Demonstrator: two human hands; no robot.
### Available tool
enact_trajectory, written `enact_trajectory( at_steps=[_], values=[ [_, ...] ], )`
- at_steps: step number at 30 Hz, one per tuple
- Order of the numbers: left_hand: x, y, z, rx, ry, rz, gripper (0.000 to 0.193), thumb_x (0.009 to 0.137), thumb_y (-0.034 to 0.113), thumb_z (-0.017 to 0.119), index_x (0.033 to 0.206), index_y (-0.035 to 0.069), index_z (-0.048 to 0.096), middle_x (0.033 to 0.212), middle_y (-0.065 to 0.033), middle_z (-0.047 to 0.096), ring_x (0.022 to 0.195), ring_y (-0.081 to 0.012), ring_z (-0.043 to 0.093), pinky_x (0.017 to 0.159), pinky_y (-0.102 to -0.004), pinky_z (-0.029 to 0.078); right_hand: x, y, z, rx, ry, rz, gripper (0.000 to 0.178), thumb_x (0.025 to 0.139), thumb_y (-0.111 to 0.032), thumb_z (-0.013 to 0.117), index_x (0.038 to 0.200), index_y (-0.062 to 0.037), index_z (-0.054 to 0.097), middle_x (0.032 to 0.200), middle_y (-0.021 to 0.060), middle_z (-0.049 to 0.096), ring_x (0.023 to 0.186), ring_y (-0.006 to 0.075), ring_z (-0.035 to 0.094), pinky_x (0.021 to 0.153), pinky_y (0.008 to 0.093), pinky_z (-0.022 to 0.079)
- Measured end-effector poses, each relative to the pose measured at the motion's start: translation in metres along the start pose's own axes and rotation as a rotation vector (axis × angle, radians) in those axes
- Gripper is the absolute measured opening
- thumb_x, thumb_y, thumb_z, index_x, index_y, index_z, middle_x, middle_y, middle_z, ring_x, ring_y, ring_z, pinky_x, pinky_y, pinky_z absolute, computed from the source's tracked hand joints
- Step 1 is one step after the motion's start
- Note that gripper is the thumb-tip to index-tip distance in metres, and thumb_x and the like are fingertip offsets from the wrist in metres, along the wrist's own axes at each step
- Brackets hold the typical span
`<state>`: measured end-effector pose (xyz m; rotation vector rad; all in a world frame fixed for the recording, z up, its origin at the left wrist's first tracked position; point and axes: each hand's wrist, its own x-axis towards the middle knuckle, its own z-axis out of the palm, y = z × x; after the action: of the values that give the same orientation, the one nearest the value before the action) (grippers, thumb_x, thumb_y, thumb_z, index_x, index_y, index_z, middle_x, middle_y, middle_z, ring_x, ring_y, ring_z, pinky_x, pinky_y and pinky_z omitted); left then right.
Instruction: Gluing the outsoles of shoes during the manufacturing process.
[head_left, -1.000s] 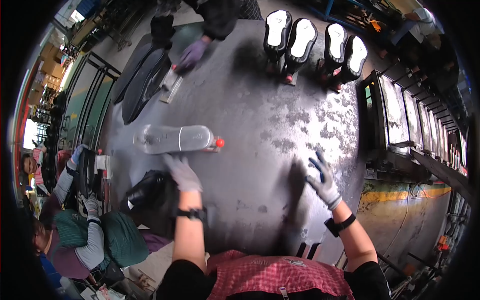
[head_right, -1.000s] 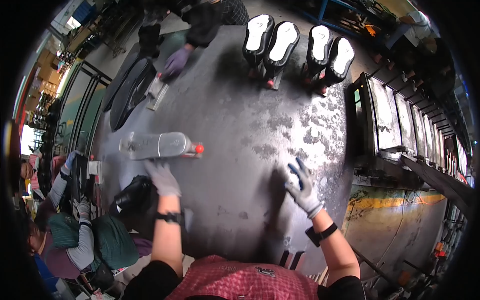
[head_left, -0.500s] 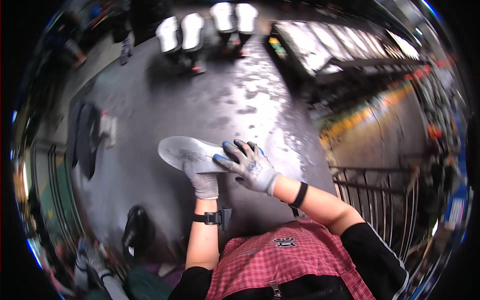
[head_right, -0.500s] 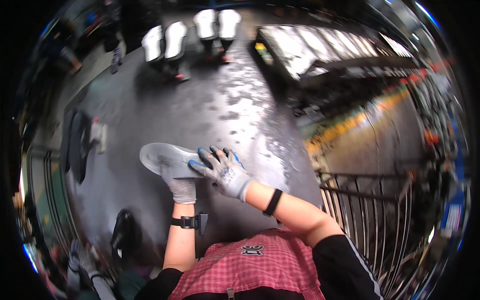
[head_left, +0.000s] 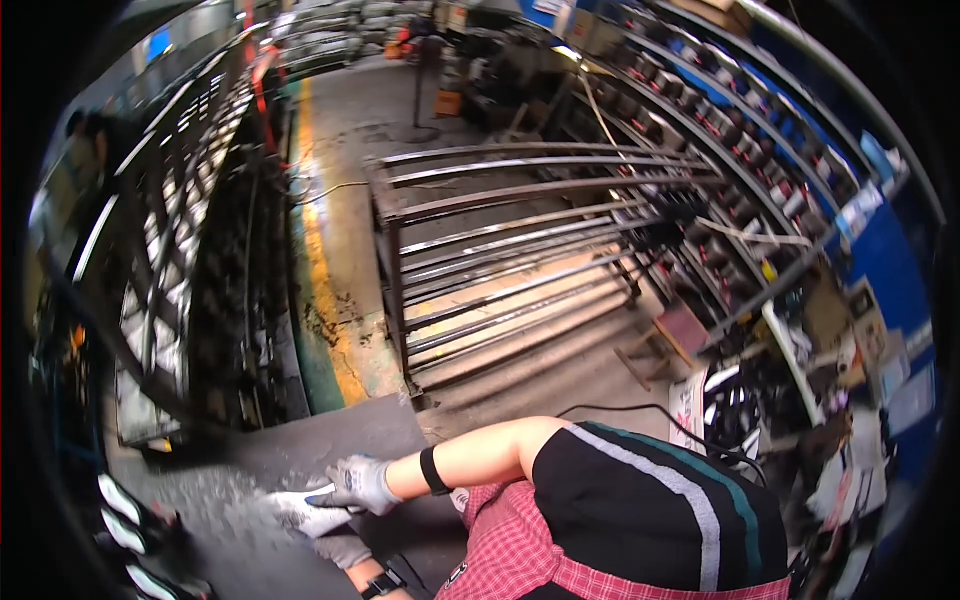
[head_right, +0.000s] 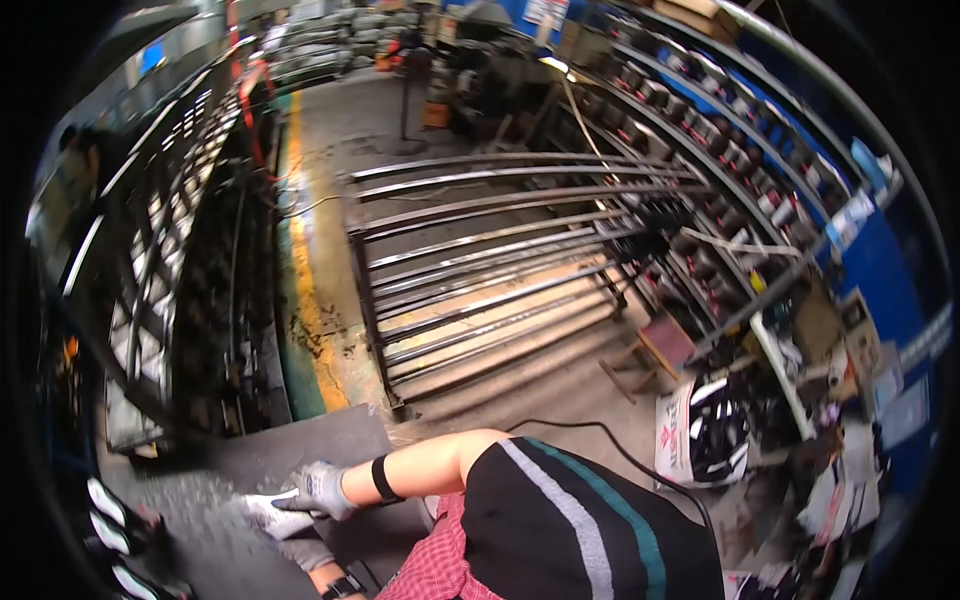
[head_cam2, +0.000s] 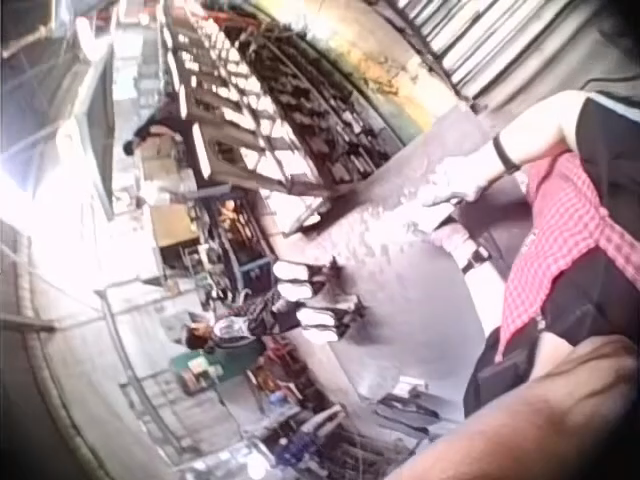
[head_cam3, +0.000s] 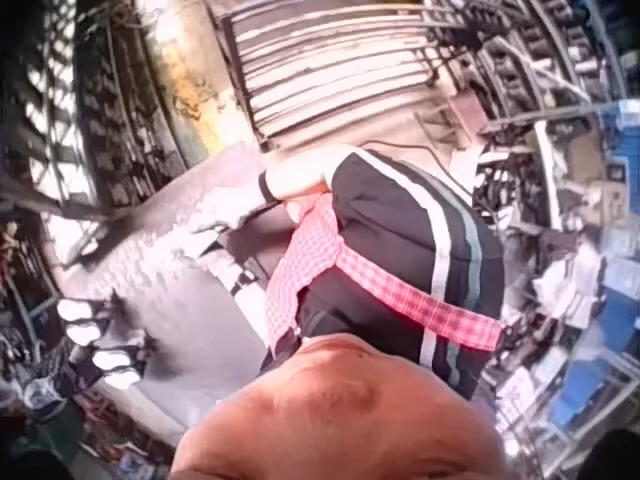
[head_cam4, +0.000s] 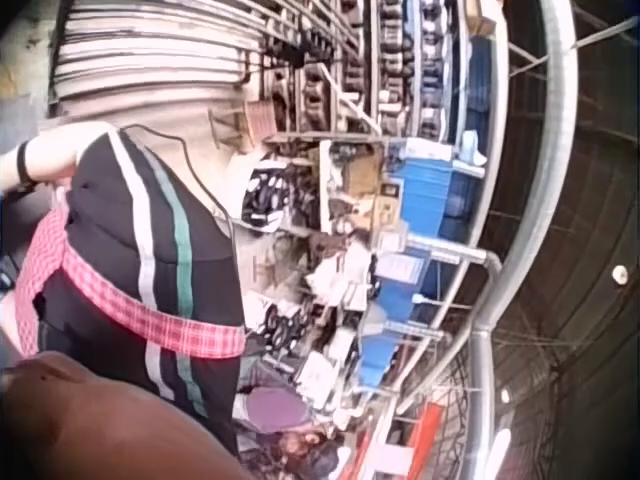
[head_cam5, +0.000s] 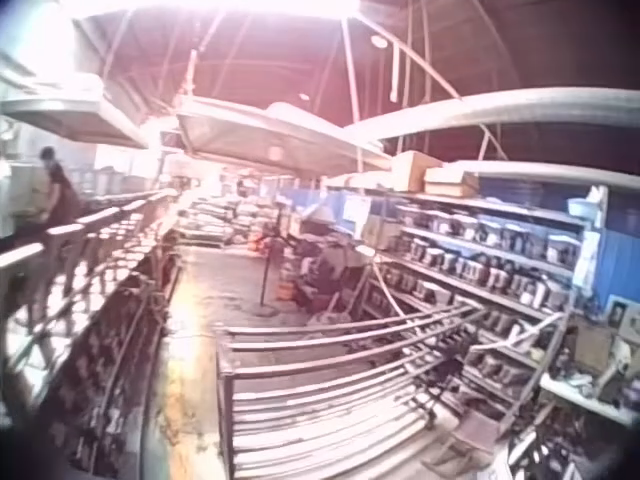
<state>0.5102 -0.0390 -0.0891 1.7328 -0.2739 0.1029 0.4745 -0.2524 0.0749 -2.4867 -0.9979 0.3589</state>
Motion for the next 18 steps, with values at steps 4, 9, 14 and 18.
enact_trajectory(
  at_steps=[4, 9, 14, 18],
  values=[
    [0.026, 0.012, 0.061, -0.026, -0.263, -0.038, 0.018, 0.093, 0.01, 0.05, 0.103, 0.0, 0.061, 0.098, -0.0074, 0.062, 0.088, -0.0159, 0.06, 0.079, -0.0331, 0.052, -0.047, 0.013, -0.004, -0.01, -0.026, 0.089, 0.086, 0.078, -0.026, 0.066, 0.154, -0.0291, 0.024, 0.125, 0.0258, 0.05, 0.106, 0.0396, 0.056, 0.088, 0.0475, 0.047],
    [0.035, 0.055, 0.175, -0.068, -0.54, -0.1, 0.018, 0.093, 0.01, 0.051, 0.102, -0.001, 0.063, 0.096, -0.0088, 0.064, 0.088, -0.0172, 0.062, 0.079, -0.0335, 0.052, -0.133, 0.091, 0.023, 0.374, 0.184, -0.098, 0.124, 0.059, -0.046, 0.085, 0.156, -0.0172, 0.012, 0.15, 0.0286, 0.029, 0.13, 0.0481, 0.041, 0.107, 0.0502, 0.038],
    [0.001, 0.091, 0.307, -0.096, -0.695, -0.187, 0.019, 0.093, 0.01, 0.052, 0.1, -0.002, 0.065, 0.095, -0.0103, 0.066, 0.087, -0.0184, 0.064, 0.079, -0.034, 0.053, -0.305, 0.219, -0.001, 0.393, 0.25, 0.312, 0.085, 0.08, -0.044, 0.069, 0.148, -0.0098, 0.032, 0.145, 0.0248, 0.04, 0.126, 0.0413, 0.047, 0.104, 0.0449, 0.042],
    [-0.02, 0.118, 0.453, -0.102, -0.807, -0.244, 0.019, 0.093, 0.01, 0.053, 0.099, -0.002, 0.067, 0.094, -0.0114, 0.068, 0.087, -0.0194, 0.066, 0.079, -0.0344, 0.053, -0.511, 0.33, -0.023, 0.362, 0.594, 0.668, 0.055, 0.092, -0.04, 0.055, 0.139, -0.0132, 0.047, 0.123, 0.0158, 0.059, 0.108, 0.0358, 0.06, 0.095, 0.0416, 0.049]
  ],
)
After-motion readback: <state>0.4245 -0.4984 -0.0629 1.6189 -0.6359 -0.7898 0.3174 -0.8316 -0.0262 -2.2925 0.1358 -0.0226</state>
